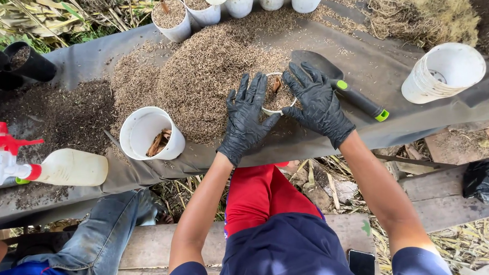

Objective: Planting plant cuttings into small plastic cups filled with soil and spraying them with water.

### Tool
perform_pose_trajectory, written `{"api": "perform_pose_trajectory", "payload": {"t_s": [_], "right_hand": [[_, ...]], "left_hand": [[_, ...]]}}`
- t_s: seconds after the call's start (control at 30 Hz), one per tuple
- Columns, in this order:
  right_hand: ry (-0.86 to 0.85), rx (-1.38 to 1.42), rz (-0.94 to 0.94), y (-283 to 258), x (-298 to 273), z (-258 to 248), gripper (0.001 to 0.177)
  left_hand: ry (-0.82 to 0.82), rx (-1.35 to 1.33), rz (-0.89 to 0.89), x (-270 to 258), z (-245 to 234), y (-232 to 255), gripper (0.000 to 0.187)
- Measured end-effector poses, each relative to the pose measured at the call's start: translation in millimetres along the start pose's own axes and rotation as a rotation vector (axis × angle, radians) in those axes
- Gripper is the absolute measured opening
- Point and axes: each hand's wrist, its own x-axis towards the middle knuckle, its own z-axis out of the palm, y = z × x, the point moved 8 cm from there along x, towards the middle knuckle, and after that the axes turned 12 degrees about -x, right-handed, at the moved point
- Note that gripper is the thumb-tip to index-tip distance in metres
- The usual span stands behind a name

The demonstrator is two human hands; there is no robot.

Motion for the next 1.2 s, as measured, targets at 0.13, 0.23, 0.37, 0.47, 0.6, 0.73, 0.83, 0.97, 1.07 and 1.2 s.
{"api": "perform_pose_trajectory", "payload": {"t_s": [0.13, 0.23, 0.37, 0.47, 0.6, 0.73, 0.83, 0.97, 1.07, 1.2], "right_hand": [[0.015, -0.018, -0.001, -6, -5, -5, 0.093], [0.073, -0.030, -0.010, -16, -16, -24, 0.091], [0.367, 0.051, -0.090, -33, -34, -33, 0.065], [0.336, 0.067, -0.055, -32, -40, -13, 0.065], [0.303, 0.098, -0.056, -32, -39, -20, 0.067], [0.333, 0.085, -0.068, -38, -33, -22, 0.062], [0.297, 0.072, -0.071, -41, -33, -14, 0.059], [0.307, 0.017, -0.066, -38, -36, 4, 0.050], [0.291, -0.026, -0.058, -34, -39, 20, 0.044], [0.260, -0.050, -0.044, -26, -42, 39, 0.045]], "left_hand": [[-0.011, 0.046, -0.006, 0, -4, 2, 0.092], [-0.032, 0.077, -0.005, -6, -2, 5, 0.093], [0.034, 0.176, 0.048, -19, 8, 8, 0.083], [0.100, 0.218, 0.147, -25, 15, 10, 0.078], [0.130, 0.202, 0.159, -24, 10, 14, 0.079], [0.224, 0.199, 0.175, -25, 12, 20, 0.065], [0.139, 0.133, 0.210, -25, 12, 21, 0.063], [0.061, 0.207, 0.186, -24, 22, 12, 0.062], [0.011, 0.247, 0.162, -25, 34, 3, 0.061], [-0.132, 0.288, 0.052, -33, 59, -19, 0.063]]}}
